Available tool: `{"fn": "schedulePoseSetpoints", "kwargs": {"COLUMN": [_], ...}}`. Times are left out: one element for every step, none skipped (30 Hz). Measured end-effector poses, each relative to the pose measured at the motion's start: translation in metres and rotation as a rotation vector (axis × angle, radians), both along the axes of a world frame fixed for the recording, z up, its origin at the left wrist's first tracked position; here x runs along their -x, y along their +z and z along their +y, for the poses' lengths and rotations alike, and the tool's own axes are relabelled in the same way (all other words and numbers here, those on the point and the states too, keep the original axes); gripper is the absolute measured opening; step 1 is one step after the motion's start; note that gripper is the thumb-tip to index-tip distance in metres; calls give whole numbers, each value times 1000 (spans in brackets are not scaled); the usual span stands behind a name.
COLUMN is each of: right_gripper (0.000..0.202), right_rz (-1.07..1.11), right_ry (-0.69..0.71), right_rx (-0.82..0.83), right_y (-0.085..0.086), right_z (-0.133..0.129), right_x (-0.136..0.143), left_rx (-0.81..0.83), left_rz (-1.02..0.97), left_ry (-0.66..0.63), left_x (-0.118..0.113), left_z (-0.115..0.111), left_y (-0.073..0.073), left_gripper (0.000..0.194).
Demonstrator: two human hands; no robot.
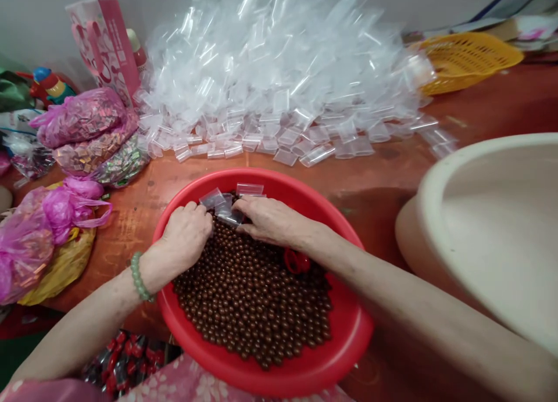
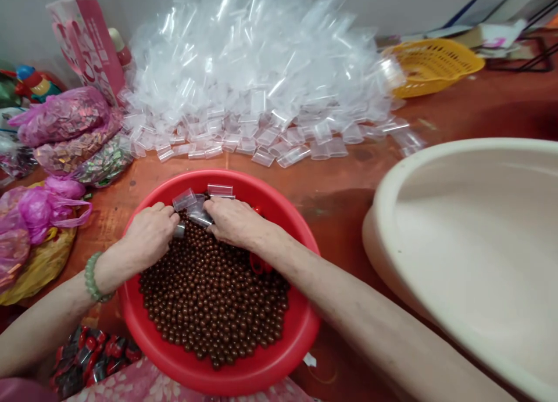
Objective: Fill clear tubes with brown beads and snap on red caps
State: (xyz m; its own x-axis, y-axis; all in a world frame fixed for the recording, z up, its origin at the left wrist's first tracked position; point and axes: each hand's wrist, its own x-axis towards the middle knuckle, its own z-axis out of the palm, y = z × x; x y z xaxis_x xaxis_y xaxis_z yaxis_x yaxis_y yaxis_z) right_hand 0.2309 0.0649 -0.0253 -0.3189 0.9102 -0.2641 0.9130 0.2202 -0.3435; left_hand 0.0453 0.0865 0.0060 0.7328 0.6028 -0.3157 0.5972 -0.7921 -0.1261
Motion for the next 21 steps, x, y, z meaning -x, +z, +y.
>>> {"fn": "schedulePoseSetpoints", "kwargs": {"right_gripper": [19,20,22,23,23,23,24,24,24,24,24,24,24,24,25,25,25,24,23,22,21], "right_rz": [4,6,8,10,13,17,22,27,31,35,39,43,47,50,54,58,62,66,70,75,80], "right_ry": [5,7,9,10,13,17,22,26,29,33,35,37,39,39,38,38,37,36,37,39,41], "right_rx": [-3,-6,-9,-11,-13,-13,-13,-13,-11,-8,-5,-1,4,7,9,11,12,11,10,7,3], "right_y": [-2,-4,-6,-7,-8,-8,-8,-7,-6,-4,-3,-2,-1,-1,-1,-2,-3,-5,-7,-8,-9], "right_z": [1,1,2,2,2,1,1,0,0,-1,-1,-1,-1,-1,0,0,1,2,2,2,2], "right_x": [-1,-2,-3,-3,-4,-4,-4,-5,-5,-5,-6,-6,-7,-8,-8,-8,-9,-9,-9,-9,-9], "left_rx": [-28,-43,-44,-33,-12,17,54,98,146,195,241,287,336,388,444,495,550,612,680,752,825], "left_rz": [13,26,37,47,54,59,59,54,42,24,2,-24,-54,-85,-117,-147,-184,-237,-302,-372,-442], "left_ry": [0,-6,-17,-30,-42,-55,-68,-83,-97,-107,-111,-110,-108,-109,-114,-126,-132,-122,-92,-48,5], "left_x": [-1,-2,-4,-6,-8,-10,-10,-10,-9,-7,-4,-2,1,2,3,4,4,3,3,2,2], "left_z": [-4,-9,-13,-17,-21,-23,-25,-25,-25,-24,-23,-21,-20,-18,-17,-17,-16,-16,-16,-16,-16], "left_y": [1,0,-2,-5,-9,-13,-16,-20,-22,-24,-25,-26,-26,-26,-26,-26,-26,-25,-25,-24,-24], "left_gripper": [25,29,31,31,32,32,32,31,30,28,27,25,23,21,19,17,16,17,21,25,28]}}
